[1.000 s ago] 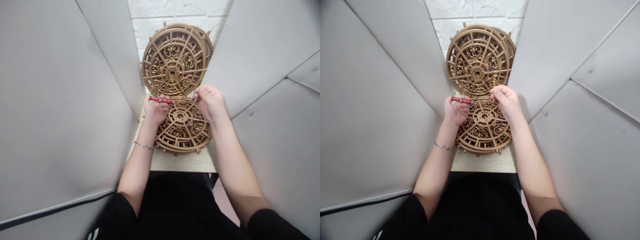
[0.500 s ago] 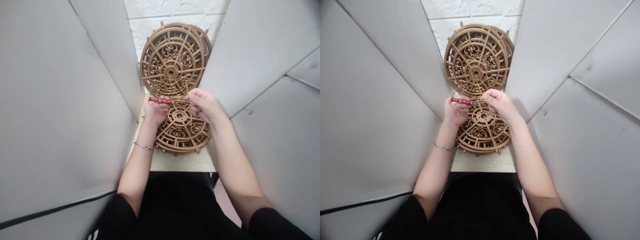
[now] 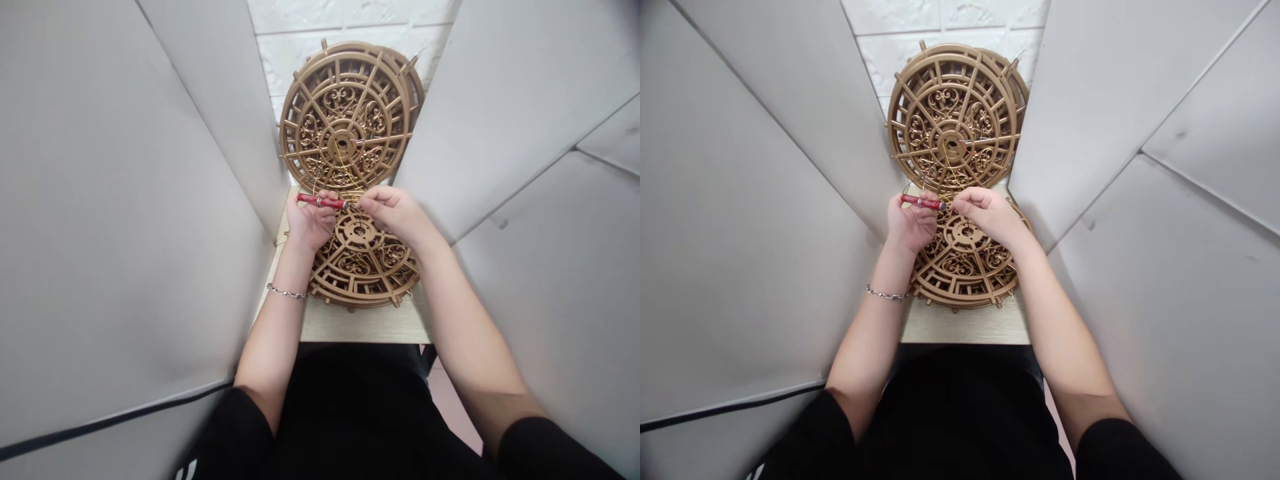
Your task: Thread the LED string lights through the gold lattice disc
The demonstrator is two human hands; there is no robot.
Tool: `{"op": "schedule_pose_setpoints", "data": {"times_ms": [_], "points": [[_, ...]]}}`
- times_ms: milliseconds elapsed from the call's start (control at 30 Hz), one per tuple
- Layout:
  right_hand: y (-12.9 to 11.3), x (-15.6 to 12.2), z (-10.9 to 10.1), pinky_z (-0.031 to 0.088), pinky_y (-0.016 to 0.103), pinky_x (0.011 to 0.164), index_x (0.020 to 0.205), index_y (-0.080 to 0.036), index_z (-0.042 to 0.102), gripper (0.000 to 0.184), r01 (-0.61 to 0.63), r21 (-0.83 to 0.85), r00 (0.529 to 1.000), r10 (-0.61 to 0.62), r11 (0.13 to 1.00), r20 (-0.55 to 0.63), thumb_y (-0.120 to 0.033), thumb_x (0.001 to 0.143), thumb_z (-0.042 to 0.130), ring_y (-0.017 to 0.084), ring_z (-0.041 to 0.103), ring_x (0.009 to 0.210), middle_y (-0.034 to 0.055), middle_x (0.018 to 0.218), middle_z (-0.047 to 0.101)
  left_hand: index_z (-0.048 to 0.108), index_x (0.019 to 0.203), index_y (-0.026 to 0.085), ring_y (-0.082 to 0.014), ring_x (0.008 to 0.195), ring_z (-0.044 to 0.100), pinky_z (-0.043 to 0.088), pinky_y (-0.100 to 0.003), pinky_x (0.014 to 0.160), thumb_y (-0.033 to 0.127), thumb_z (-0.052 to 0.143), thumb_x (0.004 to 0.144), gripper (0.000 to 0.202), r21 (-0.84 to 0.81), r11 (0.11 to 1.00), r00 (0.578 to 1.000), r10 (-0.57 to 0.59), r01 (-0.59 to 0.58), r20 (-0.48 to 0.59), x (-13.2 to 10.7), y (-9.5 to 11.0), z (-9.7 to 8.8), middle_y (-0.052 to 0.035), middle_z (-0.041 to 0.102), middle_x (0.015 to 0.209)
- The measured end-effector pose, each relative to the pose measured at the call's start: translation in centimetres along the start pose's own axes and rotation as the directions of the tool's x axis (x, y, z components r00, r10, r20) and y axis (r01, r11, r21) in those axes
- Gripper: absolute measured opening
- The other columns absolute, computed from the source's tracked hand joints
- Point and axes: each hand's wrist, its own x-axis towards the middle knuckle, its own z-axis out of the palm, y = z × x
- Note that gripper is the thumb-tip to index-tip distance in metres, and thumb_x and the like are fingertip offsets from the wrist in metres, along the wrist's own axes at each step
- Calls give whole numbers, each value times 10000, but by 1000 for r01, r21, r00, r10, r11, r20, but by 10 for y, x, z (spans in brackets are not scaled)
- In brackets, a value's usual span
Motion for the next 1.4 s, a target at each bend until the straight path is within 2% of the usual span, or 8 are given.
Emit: {"op": "schedule_pose_setpoints", "data": {"times_ms": [133, 233, 467, 667, 767, 900, 1167, 1400], "points": [[-2, 1, -4, 407, 239, 624, 686, -176, 592, 294, 144, -60, 986, -148, 988, -75, -470, 702, 603, 86, 486, 644, -13, 670, 532, 444, 629, 141, -5, 345, 344, 279, -115, 312, 427, 168, 864, 462, 4, 1000, 1000, -2, 3, -10, 1, 0, 0, -12, 513, 605], [-6, 0, -7, 431, 273, 699, 692, -201, 602, 272, 236, -53, 951, -241, 970, -191, -473, 702, 601, 110, 519, 716, -4, 726, 558, 443, 624, 140, -5, 343, 336, 277, -116, 308, 431, 169, 865, 467, 0, 1000, 1000, 1, -1, -20, 0, 0, 1, -13, 513, 605], [-31, -13, -18, 446, 282, 611, 728, -243, 537, 230, 266, 171, 901, -182, 949, -394, -473, 724, 556, 100, 475, 606, -15, 668, 468, 448, 638, 137, -4, 338, 345, 279, -106, 306, 453, 172, 856, 473, -16, 999, 1000, -29, 29, 6, 0, 0, -1, -10, 512, 593], [-39, -19, -20, 335, 268, 454, 762, -275, 546, 374, 116, 87, 952, -86, 989, -295, -634, 725, 448, 100, 374, 491, -14, 574, 387, 448, 630, 140, -2, 332, 337, 278, -106, 304, 429, 168, 862, 465, -6, 1000, 1000, -18, 18, -22, -1, -1, 1, -10, 512, 594], [-29, -15, -15, 282, 250, 422, 699, -241, 557, 353, 63, 152, 986, -38, 986, -161, -588, 643, 590, 66, 300, 434, -38, 534, 387, 443, 630, 142, -7, 336, 342, 280, -113, 300, 422, 160, 867, 463, -5, 1000, 1000, -9, 8, -29, -1, -1, 2, -14, 514, 598], [-16, -7, -4, 236, 231, 421, 669, -190, 588, 289, -52, 13, 997, 52, 999, -58, -464, 624, 669, 54, 328, 449, -38, 530, 438, 447, 634, 142, -11, 342, 348, 287, -120, 302, 441, 148, 863, 481, -7, 1000, 1000, 0, 0, -9, -1, -1, 2, -19, 519, 608], [-5, 1, 7, 316, 227, 511, 680, -154, 606, 274, -43, -104, 998, 38, 994, -47, -421, 643, 649, 76, 415, 557, -14, 620, 527, 456, 632, 143, -12, 347, 354, 295, -123, 320, 442, 163, 861, 477, 16, 1000, 999, 3, -2, -33, 0, -1, 2, -17, 526, 600], [-4, 0, 6, 216, 212, 439, 659, -164, 573, 251, -83, -153, 996, 75, 985, -56, -405, 659, 642, 51, 307, 466, -54, 506, 397, 452, 617, 142, -11, 333, 334, 281, -118, 300, 445, 149, 863, 494, 2, 1000, 1000, -10, 10, -27, -1, -2, 4, -16, 515, 577]]}}
